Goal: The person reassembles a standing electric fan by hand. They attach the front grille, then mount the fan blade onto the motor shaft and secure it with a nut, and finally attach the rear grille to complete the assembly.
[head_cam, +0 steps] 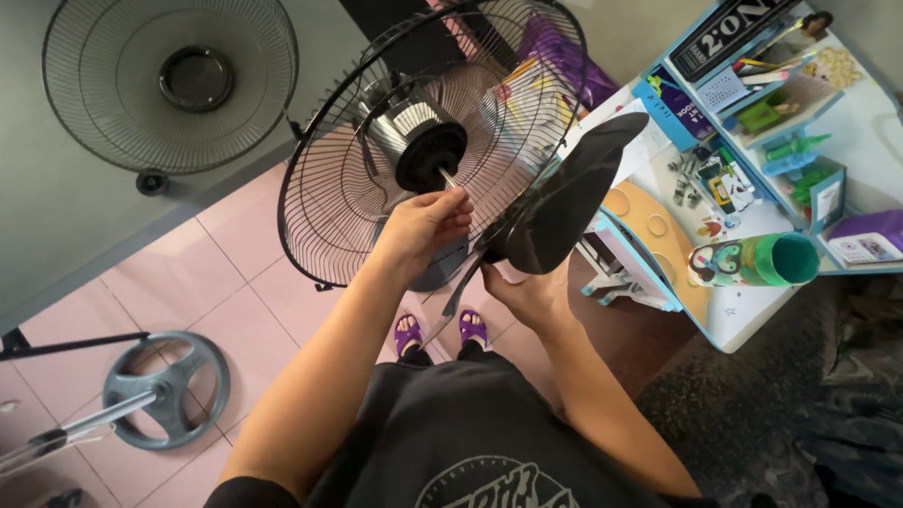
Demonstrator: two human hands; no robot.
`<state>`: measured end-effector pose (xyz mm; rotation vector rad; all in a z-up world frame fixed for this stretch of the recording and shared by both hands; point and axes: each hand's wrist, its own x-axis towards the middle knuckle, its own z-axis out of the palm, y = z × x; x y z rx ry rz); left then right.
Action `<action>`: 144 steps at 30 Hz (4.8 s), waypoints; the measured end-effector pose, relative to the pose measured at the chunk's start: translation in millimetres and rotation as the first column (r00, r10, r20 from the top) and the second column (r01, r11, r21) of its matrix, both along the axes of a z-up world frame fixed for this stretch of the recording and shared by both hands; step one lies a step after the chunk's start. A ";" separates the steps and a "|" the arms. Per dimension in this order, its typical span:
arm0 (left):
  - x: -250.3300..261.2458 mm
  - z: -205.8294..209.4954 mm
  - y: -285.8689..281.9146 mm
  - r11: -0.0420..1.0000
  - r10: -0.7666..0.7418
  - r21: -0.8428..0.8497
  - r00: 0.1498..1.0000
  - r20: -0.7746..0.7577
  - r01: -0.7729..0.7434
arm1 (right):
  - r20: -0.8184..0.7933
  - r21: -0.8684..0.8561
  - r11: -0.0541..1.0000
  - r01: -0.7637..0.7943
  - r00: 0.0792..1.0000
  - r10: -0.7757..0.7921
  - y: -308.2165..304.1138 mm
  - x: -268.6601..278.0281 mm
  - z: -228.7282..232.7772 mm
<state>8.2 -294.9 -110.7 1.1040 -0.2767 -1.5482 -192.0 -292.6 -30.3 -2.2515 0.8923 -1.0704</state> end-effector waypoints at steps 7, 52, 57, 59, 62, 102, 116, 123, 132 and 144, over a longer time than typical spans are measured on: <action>-0.3 7.1 1.6 1.000 -0.026 0.001 1.000 -0.002 0.026 | 0.007 0.028 1.000 -0.004 1.000 0.004 1.2 6.0 -3.3; 12.8 118.8 82.4 0.845 0.015 -0.288 0.517 0.856 0.451 | -0.314 -0.544 0.835 0.085 0.902 -0.296 17.4 -2.6 -62.6; 5.0 106.6 72.1 0.814 -0.045 -0.308 0.581 0.813 0.494 | -0.120 -0.381 0.880 0.283 0.929 -0.351 11.5 1.5 -67.9; 2.4 96.5 67.5 0.777 0.072 -0.393 0.551 0.831 0.491 | 0.169 -0.006 0.969 0.248 0.955 -0.244 14.3 10.3 -71.2; 0.4 87.6 64.4 0.775 0.088 -0.404 0.550 0.831 0.486 | 0.588 0.462 0.884 -0.071 0.771 -0.245 19.0 13.7 -67.8; 60.9 121.9 103.1 0.859 0.478 -0.497 -0.156 0.865 -0.122 | 0.460 0.650 0.738 -0.181 0.867 -0.193 -10.0 41.9 -62.5; 48.1 119.1 93.6 0.842 0.506 -0.510 -0.069 0.860 -0.175 | -0.053 0.420 0.837 0.350 0.930 -0.363 1.7 64.5 -20.3; 56.4 117.5 93.6 0.845 0.527 -0.499 0.149 0.836 -0.192 | -0.093 0.269 0.907 0.324 0.946 -0.311 -4.9 63.8 -11.6; 58.8 115.3 92.3 0.847 0.527 -0.510 0.109 0.843 -0.152 | -0.100 0.165 0.931 0.327 0.944 -0.314 -18.2 84.3 -20.8; 59.4 112.1 92.6 0.839 0.536 -0.518 0.090 0.839 -0.166 | -0.159 0.176 0.926 0.336 0.937 -0.310 -26.3 90.7 -26.1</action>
